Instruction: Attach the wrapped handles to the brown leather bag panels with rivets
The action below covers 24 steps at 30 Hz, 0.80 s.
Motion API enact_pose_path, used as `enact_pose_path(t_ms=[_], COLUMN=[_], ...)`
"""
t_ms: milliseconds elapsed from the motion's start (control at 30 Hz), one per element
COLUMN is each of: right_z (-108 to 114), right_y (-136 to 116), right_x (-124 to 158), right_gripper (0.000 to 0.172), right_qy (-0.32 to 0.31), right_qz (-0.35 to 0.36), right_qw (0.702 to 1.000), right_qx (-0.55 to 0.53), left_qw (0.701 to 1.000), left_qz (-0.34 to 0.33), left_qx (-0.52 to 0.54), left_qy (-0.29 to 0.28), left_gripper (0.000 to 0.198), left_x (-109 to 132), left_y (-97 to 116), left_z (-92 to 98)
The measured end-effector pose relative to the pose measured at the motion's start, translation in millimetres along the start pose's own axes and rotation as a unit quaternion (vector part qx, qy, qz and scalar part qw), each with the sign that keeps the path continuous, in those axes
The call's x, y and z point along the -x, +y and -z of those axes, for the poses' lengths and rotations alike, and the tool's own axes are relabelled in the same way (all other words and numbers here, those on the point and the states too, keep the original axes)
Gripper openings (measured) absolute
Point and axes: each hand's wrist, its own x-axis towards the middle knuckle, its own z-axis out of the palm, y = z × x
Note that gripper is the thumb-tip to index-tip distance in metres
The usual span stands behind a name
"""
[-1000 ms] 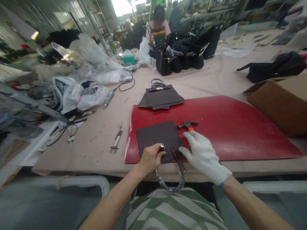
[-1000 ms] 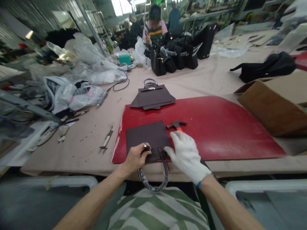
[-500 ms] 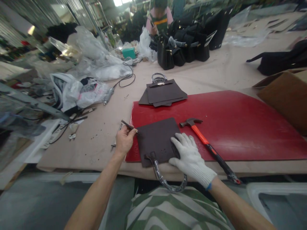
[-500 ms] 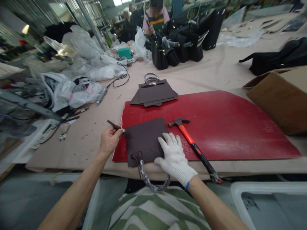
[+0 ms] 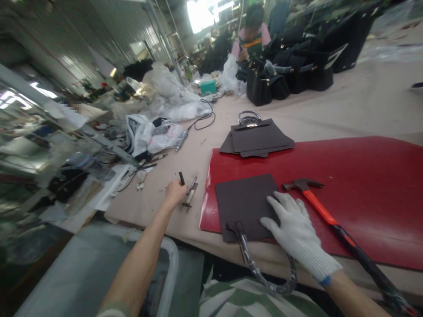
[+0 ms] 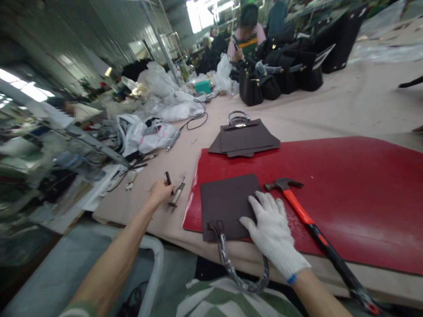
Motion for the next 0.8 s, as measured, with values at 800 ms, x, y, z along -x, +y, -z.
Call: enact_pose_path(t_ms=[800], right_z=[-2], right_y=[-24], right_x=[29], right_gripper=[0.069], right_qy=[0.004], right_qz=[0.064], right_qw=[0.997], right_qx=[0.03], left_qw=[0.987], left_qz=[-0.027], left_qx=[-0.121], left_qy=[-0.106], left_gripper=[0.03], left_x=[-16], left_y=[17], left_z=[-5.3])
